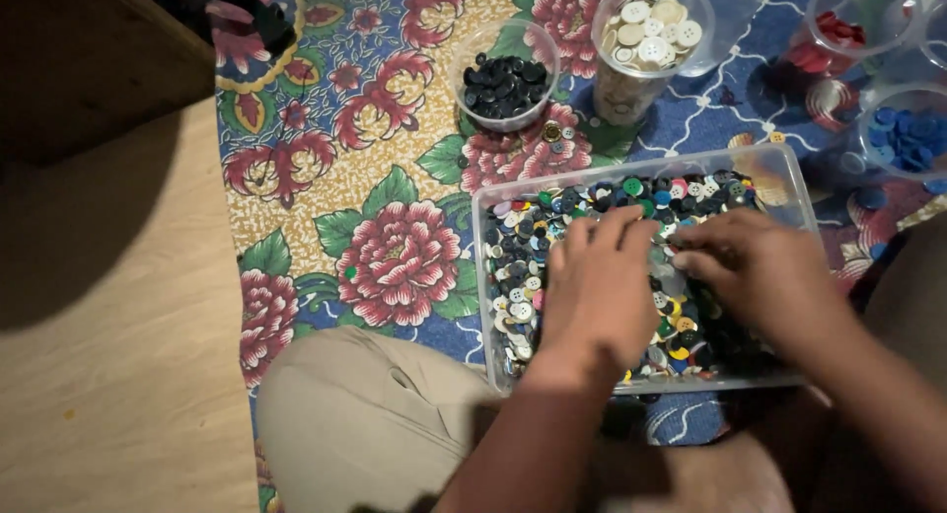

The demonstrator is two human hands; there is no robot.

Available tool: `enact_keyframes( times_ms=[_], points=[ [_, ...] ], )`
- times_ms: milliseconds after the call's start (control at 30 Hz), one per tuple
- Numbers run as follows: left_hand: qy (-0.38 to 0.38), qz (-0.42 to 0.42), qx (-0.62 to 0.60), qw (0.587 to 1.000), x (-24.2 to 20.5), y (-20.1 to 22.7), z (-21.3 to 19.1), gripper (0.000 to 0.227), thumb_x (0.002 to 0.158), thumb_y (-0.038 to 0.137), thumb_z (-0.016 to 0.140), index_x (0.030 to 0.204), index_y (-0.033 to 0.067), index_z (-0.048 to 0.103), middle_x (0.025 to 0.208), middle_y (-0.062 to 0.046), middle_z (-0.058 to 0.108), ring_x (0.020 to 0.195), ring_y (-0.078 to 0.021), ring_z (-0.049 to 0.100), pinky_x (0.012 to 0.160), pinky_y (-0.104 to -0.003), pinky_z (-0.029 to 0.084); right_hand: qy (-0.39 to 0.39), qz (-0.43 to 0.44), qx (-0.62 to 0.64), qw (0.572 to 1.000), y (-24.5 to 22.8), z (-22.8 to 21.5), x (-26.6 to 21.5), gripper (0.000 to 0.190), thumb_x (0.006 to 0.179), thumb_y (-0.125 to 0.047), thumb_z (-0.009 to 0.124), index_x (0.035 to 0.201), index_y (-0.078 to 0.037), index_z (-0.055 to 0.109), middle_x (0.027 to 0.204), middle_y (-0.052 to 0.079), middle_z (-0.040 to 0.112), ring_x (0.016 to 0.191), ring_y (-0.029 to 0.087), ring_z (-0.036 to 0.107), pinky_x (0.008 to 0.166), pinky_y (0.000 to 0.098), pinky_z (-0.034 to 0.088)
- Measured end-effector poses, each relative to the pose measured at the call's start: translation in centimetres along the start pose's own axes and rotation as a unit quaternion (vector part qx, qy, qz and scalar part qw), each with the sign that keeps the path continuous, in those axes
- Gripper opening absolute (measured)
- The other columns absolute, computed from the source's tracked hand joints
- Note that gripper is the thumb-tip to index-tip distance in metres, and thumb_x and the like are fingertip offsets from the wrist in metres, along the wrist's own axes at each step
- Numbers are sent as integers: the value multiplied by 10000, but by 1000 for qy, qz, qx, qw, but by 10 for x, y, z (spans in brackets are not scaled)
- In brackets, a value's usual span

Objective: Sorting various buttons from a large mixed container into smaller categorized containers by hand.

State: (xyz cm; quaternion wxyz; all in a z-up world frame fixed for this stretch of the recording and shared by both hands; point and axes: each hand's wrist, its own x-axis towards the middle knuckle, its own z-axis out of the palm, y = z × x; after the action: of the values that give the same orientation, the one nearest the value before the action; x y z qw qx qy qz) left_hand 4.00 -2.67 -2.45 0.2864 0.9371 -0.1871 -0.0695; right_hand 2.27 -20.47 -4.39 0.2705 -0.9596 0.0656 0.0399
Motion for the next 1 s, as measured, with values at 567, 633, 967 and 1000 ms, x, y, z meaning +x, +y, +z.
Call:
enact_keyframes(
  times_ms=[567, 633, 967, 1000],
  points=[
    [126, -5, 100, 987, 33, -8, 29, 191, 895, 192, 629, 1052, 127, 717, 1004, -96, 675, 935, -328, 595, 835, -476, 465, -26, 142, 142, 979, 11, -15, -6, 112, 915, -165, 775, 988, -81, 786, 669, 65, 682, 550, 166, 529, 540, 310, 427],
    [105, 6, 127, 986, 42, -12, 37, 240, 874, 134, 620, 1072, 141, 754, 1015, -83, 669, 946, -307, 576, 848, -451, 466, -26, 153, 165, 974, 13, -15, -7, 102, 922, -156, 770, 980, -73, 781, 683, 62, 687, 565, 154, 537, 545, 301, 433],
    [114, 22, 238, 964, 62, -20, 46, 105, 822, 128, 670, 862, 108, 764, 935, -117, 713, 917, -306, 604, 823, -462, 469, -2, 138, 196, 971, 10, -16, -6, 142, 923, -156, 765, 1047, -92, 790, 712, 35, 691, 583, 122, 536, 544, 269, 433],
    [105, 22, 235, 966, 60, -20, 42, 135, 838, 134, 660, 923, 117, 764, 943, -117, 733, 942, -314, 617, 850, -473, 469, -5, 156, 206, 966, 7, -19, -5, 172, 937, -151, 749, 1096, -99, 790, 776, 43, 739, 616, 124, 572, 573, 266, 461]
  ],
)
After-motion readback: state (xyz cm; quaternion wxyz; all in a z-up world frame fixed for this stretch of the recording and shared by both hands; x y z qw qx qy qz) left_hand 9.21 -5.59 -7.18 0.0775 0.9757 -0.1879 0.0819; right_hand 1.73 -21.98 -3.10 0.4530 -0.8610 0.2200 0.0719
